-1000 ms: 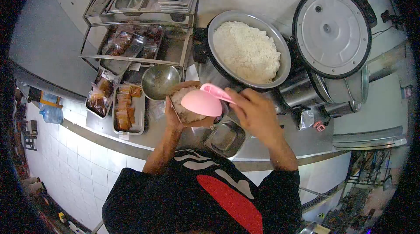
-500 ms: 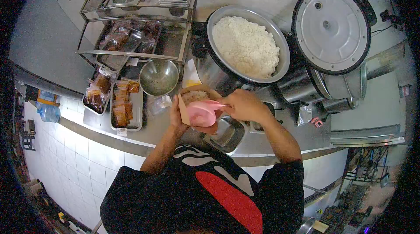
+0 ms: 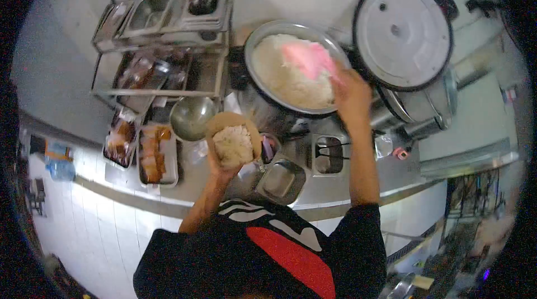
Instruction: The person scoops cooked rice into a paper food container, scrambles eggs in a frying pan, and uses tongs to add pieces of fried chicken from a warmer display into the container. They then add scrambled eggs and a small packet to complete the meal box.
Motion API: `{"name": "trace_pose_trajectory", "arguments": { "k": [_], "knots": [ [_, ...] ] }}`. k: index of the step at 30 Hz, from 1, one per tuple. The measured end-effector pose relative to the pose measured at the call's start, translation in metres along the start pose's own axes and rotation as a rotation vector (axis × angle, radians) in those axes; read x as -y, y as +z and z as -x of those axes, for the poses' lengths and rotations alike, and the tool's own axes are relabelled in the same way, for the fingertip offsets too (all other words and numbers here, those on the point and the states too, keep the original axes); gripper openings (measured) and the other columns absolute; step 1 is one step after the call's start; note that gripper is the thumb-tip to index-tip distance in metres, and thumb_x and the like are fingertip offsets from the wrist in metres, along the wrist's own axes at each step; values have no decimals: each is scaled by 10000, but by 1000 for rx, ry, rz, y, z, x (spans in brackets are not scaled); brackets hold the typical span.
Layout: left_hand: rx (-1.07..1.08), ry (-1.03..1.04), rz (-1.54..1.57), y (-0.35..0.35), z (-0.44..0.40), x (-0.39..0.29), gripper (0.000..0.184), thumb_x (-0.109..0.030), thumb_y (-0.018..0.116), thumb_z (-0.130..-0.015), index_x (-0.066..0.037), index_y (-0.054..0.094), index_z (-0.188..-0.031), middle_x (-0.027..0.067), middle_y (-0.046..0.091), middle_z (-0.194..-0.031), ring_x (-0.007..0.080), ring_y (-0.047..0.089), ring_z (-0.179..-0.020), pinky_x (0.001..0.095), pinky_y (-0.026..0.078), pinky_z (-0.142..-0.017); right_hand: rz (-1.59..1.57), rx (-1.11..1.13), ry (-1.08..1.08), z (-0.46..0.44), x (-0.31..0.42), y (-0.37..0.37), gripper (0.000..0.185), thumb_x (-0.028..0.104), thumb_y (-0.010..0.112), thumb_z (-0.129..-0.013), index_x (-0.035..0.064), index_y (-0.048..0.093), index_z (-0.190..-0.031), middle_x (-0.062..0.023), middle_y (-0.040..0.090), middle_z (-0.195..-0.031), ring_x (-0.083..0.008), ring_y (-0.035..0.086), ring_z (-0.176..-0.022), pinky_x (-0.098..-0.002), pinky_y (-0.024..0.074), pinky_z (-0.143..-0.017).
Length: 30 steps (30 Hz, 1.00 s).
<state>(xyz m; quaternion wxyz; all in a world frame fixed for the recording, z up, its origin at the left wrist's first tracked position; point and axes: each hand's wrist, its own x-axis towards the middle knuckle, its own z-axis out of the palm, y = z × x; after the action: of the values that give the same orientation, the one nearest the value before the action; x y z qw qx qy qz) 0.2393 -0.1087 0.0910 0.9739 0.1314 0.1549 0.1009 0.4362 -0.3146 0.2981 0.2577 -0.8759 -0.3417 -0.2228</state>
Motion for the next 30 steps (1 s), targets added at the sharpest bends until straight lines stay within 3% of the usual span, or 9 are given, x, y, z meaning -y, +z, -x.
{"name": "trace_pose_trajectory", "arguments": {
  "k": [3,6,8,10,11,17,25,27,30],
  "knots": [
    [143,-107,-101,-14,11,7,710,-612,413,-852,-99,375,-1342,122,432,-1340,321,455,-1199,497,404,-971,539,111,-59,9,-24,24,229,136,543,-837,133,631,-1048,-116,576,-823,-295,587,-795,-389,495,-661],
    [133,-44,36,-19,12,8,716,-606,420,-846,-85,376,-1335,134,438,-1328,339,452,-1197,519,412,-958,373,-114,39,-10,-48,-11,211,158,539,-857,100,595,-1053,-132,566,-883,-342,564,-873,-443,474,-705],
    [115,-83,228,-21,15,1,707,-598,412,-850,-84,377,-1334,132,441,-1324,345,457,-1190,529,409,-959,529,-471,36,-36,-71,-58,243,179,558,-848,92,575,-1075,-147,579,-934,-360,557,-899,-458,462,-716],
    [126,-29,103,-7,30,-19,693,-584,413,-855,-85,372,-1335,132,445,-1319,340,463,-1183,522,412,-958,650,-560,489,-65,-93,-126,350,298,603,-838,13,571,-1039,-213,594,-902,-396,569,-851,-475,453,-735],
    [123,0,45,-5,38,-26,686,-576,414,-858,-85,370,-1335,133,446,-1316,338,466,-1180,519,414,-957,695,-868,108,-74,-104,-153,474,478,592,-823,5,571,-842,-208,595,-770,-393,586,-733,-478,442,-634],
    [19,147,40,-62,49,-46,658,-558,440,-860,-87,390,-1317,123,471,-1292,334,490,-1154,513,434,-939,651,-373,626,-92,-140,-218,466,382,729,-673,21,627,-950,-191,654,-878,-336,635,-809,-405,480,-717],
    [32,138,55,-49,70,-49,712,-602,486,-836,-99,371,-1328,121,471,-1290,333,499,-1138,517,447,-920,355,-285,57,-71,14,-115,395,209,712,-681,59,546,-1007,-160,619,-872,-386,602,-793,-459,473,-664],
    [-11,167,12,-44,75,-52,686,-589,459,-851,-98,382,-1324,122,475,-1289,333,499,-1139,509,444,-926,495,-29,117,-55,67,-73,339,204,694,-697,74,520,-957,-157,606,-864,-373,604,-791,-466,478,-653],
    [-76,235,-14,-35,84,-66,657,-574,409,-873,-91,397,-1319,127,484,-1286,335,503,-1138,491,437,-937,551,199,69,-17,84,-2,472,217,695,-706,125,443,-1094,-131,594,-952,-358,625,-800,-472,494,-652]
  ]
}}
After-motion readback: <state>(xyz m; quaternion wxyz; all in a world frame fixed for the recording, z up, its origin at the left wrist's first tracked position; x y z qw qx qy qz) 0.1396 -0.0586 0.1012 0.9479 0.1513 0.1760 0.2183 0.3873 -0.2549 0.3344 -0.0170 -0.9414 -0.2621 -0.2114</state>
